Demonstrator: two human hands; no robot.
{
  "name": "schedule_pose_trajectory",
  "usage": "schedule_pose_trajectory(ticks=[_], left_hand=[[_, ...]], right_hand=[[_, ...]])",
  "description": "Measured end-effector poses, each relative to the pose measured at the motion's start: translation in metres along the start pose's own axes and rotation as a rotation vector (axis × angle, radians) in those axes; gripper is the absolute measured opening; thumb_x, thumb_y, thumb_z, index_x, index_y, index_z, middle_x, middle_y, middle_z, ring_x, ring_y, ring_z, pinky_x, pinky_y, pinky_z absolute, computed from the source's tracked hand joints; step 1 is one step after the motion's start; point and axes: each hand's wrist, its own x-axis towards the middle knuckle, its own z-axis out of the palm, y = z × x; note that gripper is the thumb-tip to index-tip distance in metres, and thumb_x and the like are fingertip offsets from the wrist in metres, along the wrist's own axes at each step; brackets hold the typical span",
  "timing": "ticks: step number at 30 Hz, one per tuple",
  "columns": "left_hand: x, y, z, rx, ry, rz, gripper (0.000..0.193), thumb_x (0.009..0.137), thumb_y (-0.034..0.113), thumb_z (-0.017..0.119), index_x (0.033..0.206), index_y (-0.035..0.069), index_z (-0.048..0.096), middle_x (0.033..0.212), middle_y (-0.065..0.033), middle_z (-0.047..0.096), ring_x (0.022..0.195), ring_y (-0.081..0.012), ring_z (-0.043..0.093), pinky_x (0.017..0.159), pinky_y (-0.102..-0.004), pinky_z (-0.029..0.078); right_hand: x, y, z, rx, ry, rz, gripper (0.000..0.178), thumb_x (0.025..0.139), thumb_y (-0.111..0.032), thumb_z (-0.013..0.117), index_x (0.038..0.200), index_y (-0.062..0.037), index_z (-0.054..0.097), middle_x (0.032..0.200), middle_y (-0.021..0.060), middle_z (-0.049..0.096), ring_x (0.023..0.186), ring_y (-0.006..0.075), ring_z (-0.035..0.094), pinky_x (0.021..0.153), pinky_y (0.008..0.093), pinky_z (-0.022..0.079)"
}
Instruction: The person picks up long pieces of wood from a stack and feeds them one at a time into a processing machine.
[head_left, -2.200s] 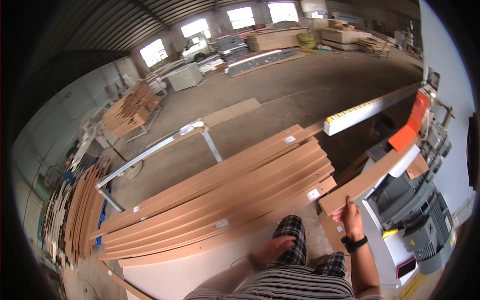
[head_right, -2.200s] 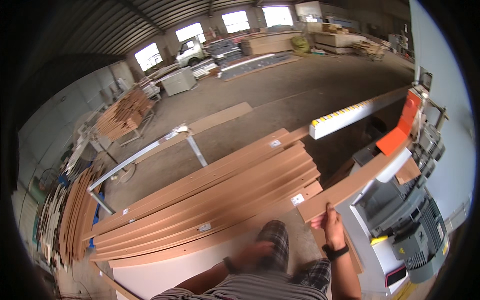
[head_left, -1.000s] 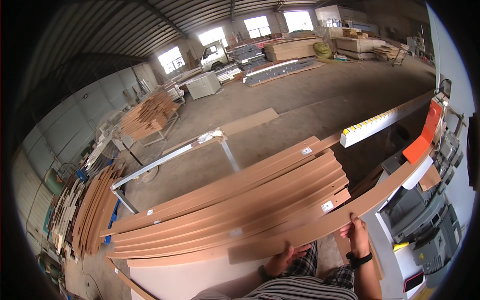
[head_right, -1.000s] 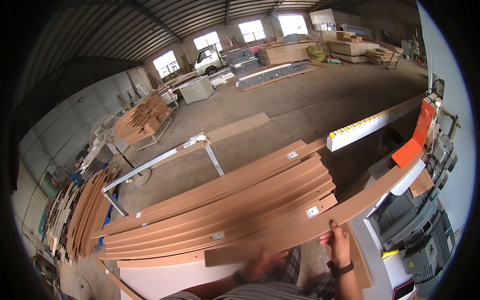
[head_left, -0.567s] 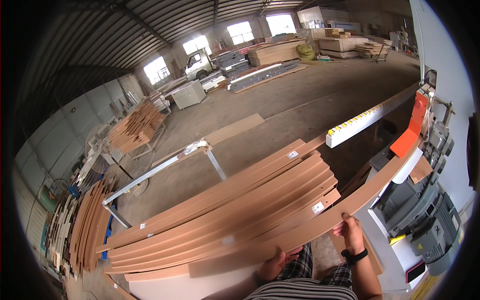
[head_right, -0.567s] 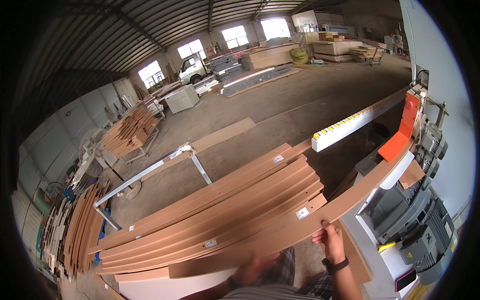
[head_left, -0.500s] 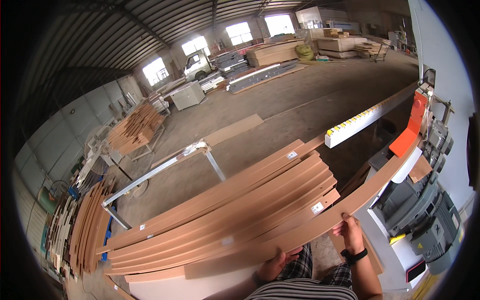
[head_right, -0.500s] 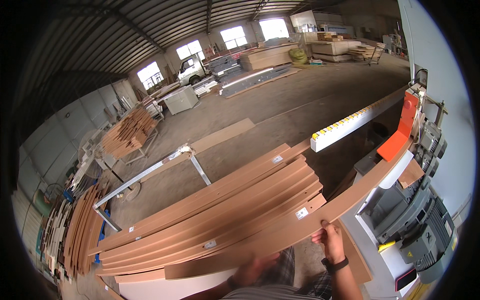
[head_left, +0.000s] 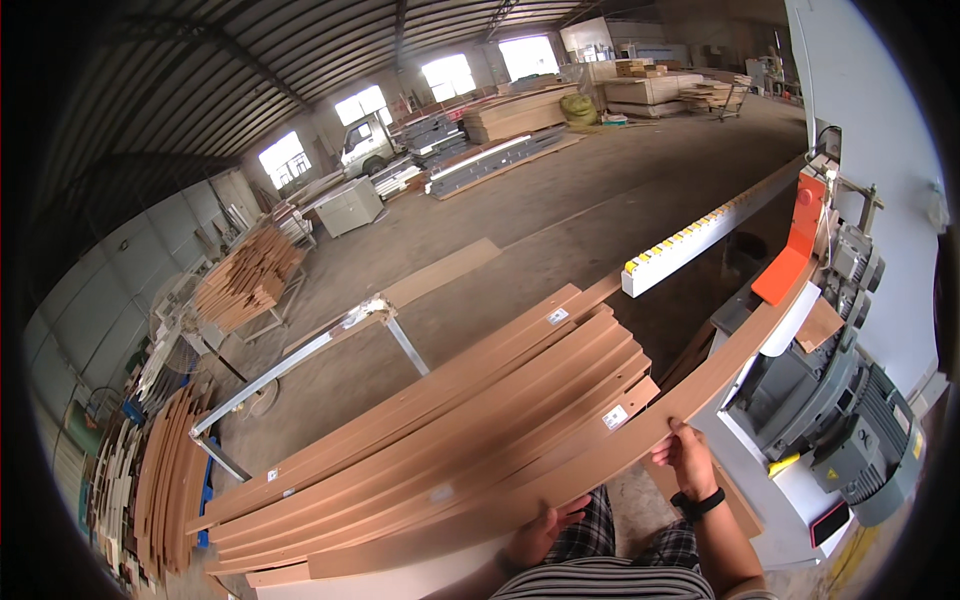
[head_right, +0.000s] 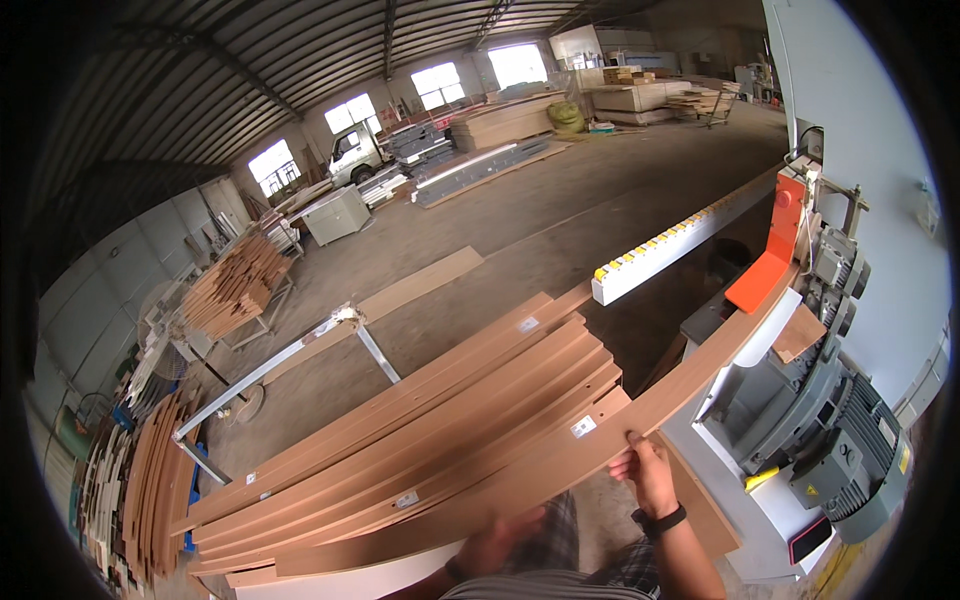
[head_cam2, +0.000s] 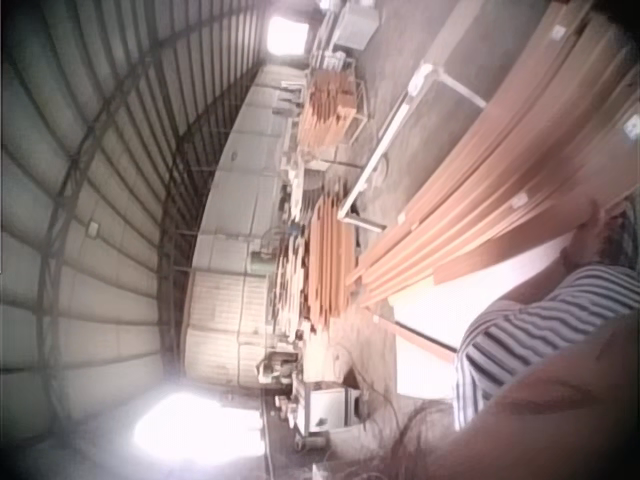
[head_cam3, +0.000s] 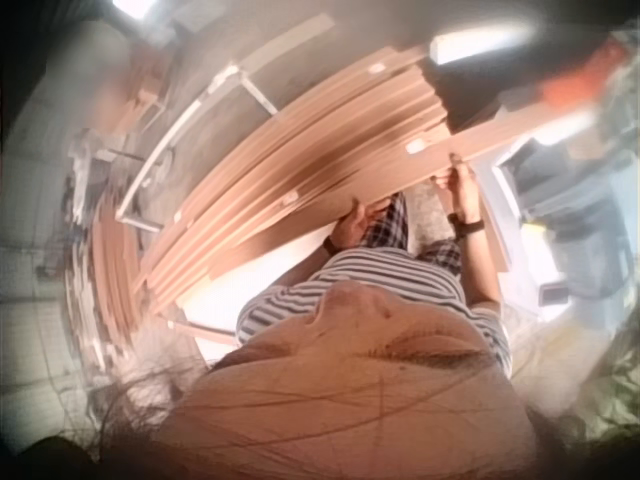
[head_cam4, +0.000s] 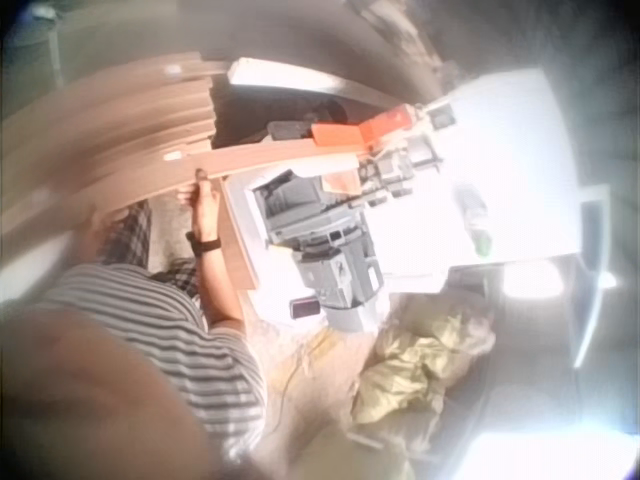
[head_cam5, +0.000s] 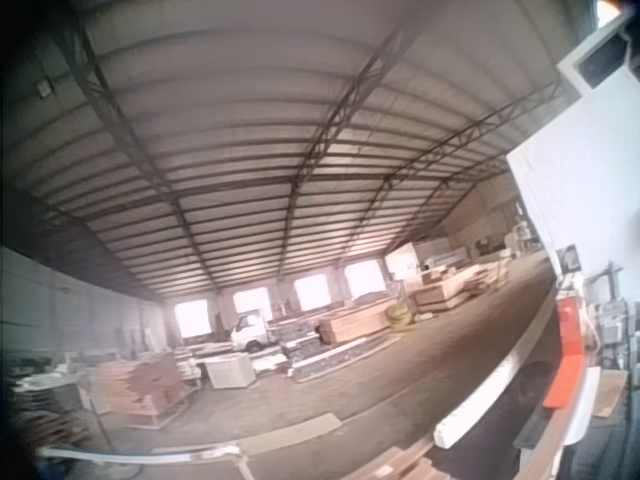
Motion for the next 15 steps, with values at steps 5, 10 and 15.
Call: schedule_pose_trajectory(ticks=[5,10,15], left_hand=[[-0.001,-0.005,-0.009,0.001,-0.049,0.0,0.061,0.095,0.041,0.048,0.141,0.005,0.033,0.143,-0.0146,0.041,0.134,-0.026,0.036,0.107,-0.0409,0.031],[0.001,0.002,0.005,0.198,-0.027,0.007,0.075,0.095,0.06,0.026,0.142,0.002,0.029,0.142,-0.0149,0.041,0.133,-0.0259,0.036,0.111,-0.0419,0.027],[0.001,0.004,0.0,0.018,-0.103,0.012,0.062,0.095,0.042,0.047,0.143,0.006,0.031,0.146,-0.0145,0.036,0.137,-0.0263,0.031,0.11,-0.0422,0.027]], right_hand=[[-0.003,-0.002,0.002,0.009,0.002,0.021,0.041,0.091,-0.036,0.052,0.08,0.003,0.061,0.068,0.015,0.065,0.054,0.02,0.062,0.052,0.0274,0.05],[-0.001,0.002,0.0,0.007,0.014,0.035,0.041,0.091,-0.036,0.052,0.081,0.0024,0.061,0.069,0.015,0.065,0.055,0.0202,0.062,0.052,0.0277,0.05],[0.001,0.006,0.002,0.005,0.0,0.037,0.041,0.091,-0.036,0.051,0.081,0.0022,0.061,0.068,0.0145,0.065,0.055,0.0202,0.062,0.053,0.0282,0.05]])
